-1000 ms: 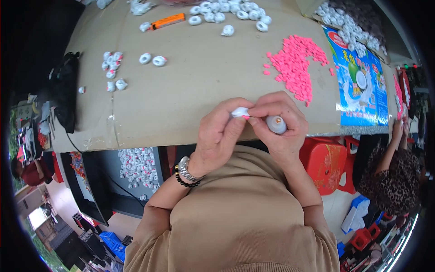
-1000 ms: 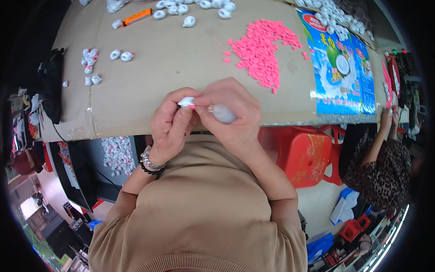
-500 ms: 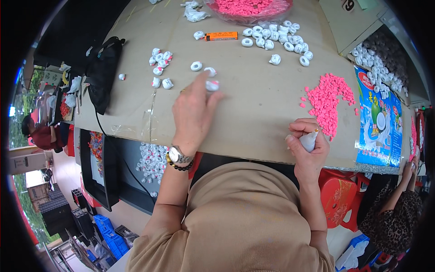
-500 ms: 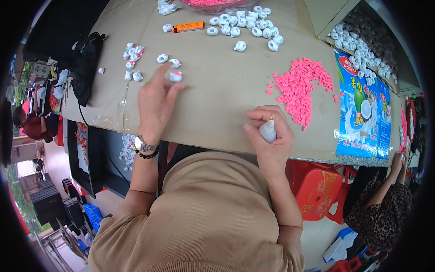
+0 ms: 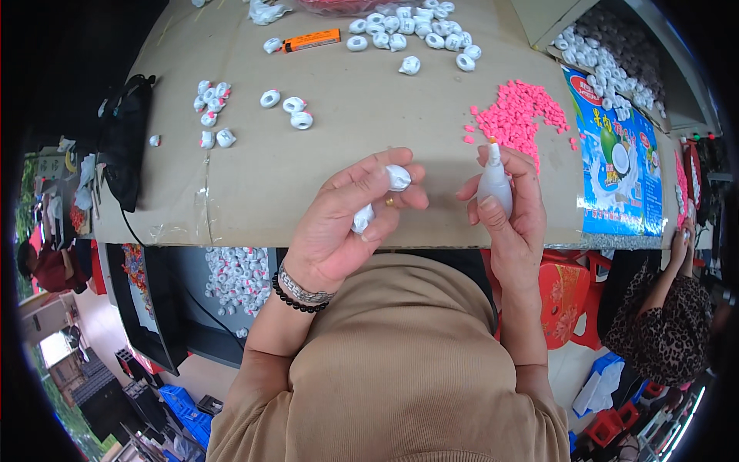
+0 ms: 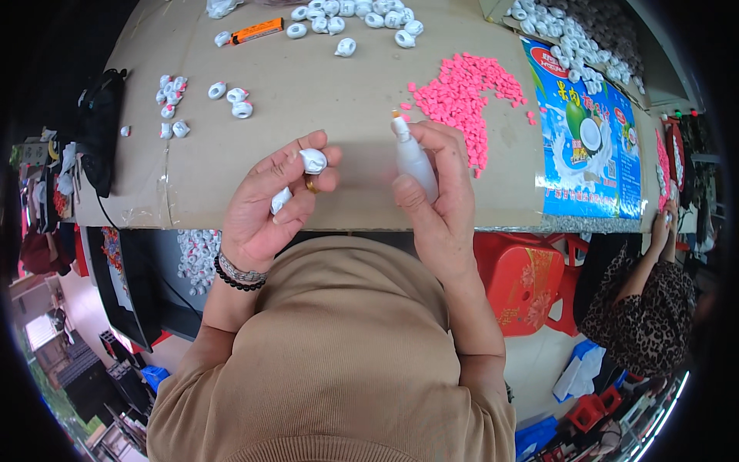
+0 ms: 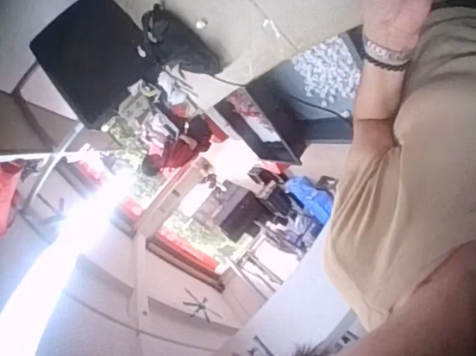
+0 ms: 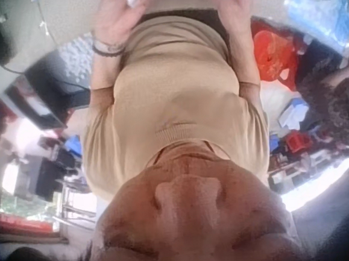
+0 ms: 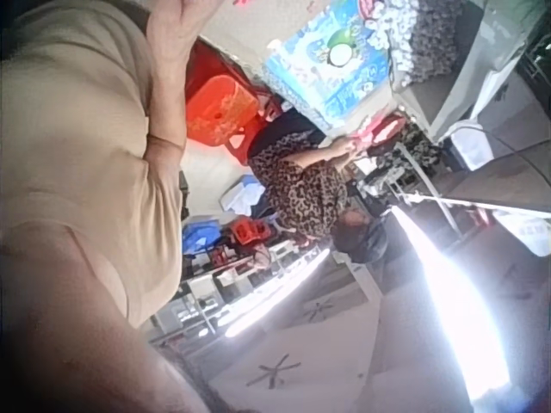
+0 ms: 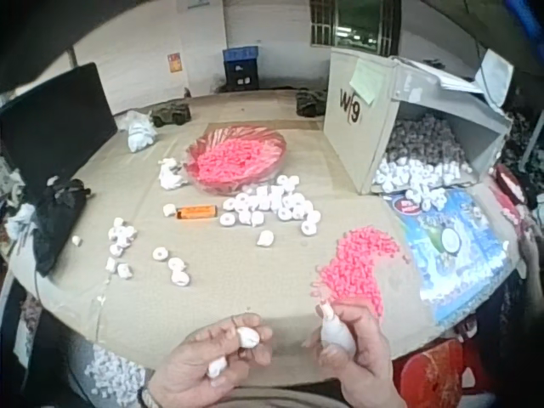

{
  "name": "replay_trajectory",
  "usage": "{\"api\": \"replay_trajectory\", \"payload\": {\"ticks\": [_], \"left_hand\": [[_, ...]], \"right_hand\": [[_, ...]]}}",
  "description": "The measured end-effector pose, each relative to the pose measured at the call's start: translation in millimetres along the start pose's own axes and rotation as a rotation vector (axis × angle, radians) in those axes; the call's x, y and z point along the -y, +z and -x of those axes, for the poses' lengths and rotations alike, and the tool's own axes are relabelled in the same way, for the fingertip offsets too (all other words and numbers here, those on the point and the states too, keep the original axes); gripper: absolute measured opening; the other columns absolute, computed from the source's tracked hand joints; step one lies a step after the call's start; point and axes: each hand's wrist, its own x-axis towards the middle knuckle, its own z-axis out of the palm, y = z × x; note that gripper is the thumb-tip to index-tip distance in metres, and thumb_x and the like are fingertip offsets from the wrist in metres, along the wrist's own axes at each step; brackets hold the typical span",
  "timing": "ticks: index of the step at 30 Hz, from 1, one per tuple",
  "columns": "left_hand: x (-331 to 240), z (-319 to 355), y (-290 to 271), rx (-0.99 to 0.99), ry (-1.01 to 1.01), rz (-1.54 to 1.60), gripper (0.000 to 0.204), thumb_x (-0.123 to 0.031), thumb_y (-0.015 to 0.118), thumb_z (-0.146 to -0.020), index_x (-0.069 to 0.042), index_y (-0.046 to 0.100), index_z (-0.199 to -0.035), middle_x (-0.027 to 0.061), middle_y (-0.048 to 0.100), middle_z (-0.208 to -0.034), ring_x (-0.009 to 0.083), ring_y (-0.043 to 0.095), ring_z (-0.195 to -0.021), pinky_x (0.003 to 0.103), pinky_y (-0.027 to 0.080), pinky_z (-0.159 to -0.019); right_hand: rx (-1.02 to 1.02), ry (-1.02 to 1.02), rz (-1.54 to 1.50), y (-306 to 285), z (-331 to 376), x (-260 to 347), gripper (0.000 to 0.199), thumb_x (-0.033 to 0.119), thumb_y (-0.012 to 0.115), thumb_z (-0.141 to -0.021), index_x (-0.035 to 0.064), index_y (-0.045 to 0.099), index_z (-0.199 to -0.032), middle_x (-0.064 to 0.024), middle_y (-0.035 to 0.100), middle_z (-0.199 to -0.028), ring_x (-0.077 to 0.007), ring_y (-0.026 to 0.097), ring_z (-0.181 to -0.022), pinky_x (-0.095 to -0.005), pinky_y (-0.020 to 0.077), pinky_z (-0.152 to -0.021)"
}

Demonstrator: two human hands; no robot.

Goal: Glue small pink plastic parts onto white cat-like figurines at a workbench.

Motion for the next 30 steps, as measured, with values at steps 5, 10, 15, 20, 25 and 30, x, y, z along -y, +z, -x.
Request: {"api": "replay_trajectory", "payload": {"ticks": [5, 10, 15, 20, 25, 30], "left_hand": [[18, -5, -7, 0.102, -0.022, 0.18, 0.034, -0.015, 0.056, -0.094, 0.004, 0.051, -0.123, 0.0146, 0.061, -0.112, 0.0198, 0.062, -0.094, 0.02, 0.041, -0.051], [27, -4, 5, -0.051, 0.011, 0.097, 0.036, -0.012, 0.05, -0.097, 0.005, 0.047, -0.128, 0.0179, 0.056, -0.118, 0.0175, 0.059, -0.09, 0.02, 0.043, -0.052], [31, -4, 14, -0.156, 0.019, -0.023, 0.037, -0.014, 0.051, -0.097, 0.005, 0.047, -0.128, 0.0164, 0.057, -0.12, 0.0172, 0.061, -0.091, 0.02, 0.042, -0.053], [41, -4, 7, -0.108, 0.058, -0.003, 0.035, -0.014, 0.054, -0.095, 0.002, 0.05, -0.127, 0.0115, 0.06, -0.115, 0.0147, 0.058, -0.085, 0.02, 0.042, -0.054], [42, -3, 7, -0.14, 0.07, -0.017, 0.034, -0.012, 0.057, -0.094, 0.0, 0.052, -0.126, 0.0089, 0.061, -0.111, 0.0128, 0.054, -0.082, 0.02, 0.044, -0.059], [41, -2, 12, -0.177, 0.047, -0.02, 0.035, -0.012, 0.058, -0.093, -0.001, 0.052, -0.125, 0.0085, 0.061, -0.111, 0.0123, 0.055, -0.082, 0.021, 0.045, -0.063]], "right_hand": [[-0.063, -0.041, -0.013, -1, 5, 10, 0.041, 0.011, 0.065, -0.086, -0.0023, 0.048, -0.121, -0.0132, 0.052, -0.116, -0.0161, 0.061, -0.079, -0.0228, 0.0443, -0.06], [-0.136, -0.063, -0.18, -2, 8, 15, 0.03, 0.007, 0.07, -0.082, -0.0001, 0.051, -0.105, -0.0169, 0.059, -0.105, -0.0184, 0.062, -0.084, -0.0247, 0.0467, -0.067], [-0.217, -0.189, -0.263, -1, 9, 16, 0.028, 0.008, 0.07, -0.083, 0.0011, 0.05, -0.102, -0.0177, 0.062, -0.103, -0.0192, 0.06, -0.095, -0.0298, 0.0487, -0.081], [-0.159, -0.34, -0.196, 0, 15, 11, 0.026, 0.008, 0.069, -0.084, 0.0006, 0.052, -0.101, -0.0183, 0.062, -0.103, -0.0207, 0.062, -0.091, -0.0297, 0.05, -0.077], [-0.142, -0.435, -0.101, -1, 16, 7, 0.022, 0.005, 0.068, -0.083, 0.0002, 0.053, -0.099, -0.0183, 0.064, -0.1, -0.0205, 0.063, -0.087, -0.0299, 0.0513, -0.074], [-0.134, -0.449, -0.077, 0, 14, 5, 0.021, 0.003, 0.069, -0.082, 0.0, 0.054, -0.097, -0.0184, 0.065, -0.097, -0.0208, 0.064, -0.085, -0.0303, 0.0519, -0.073]]}}
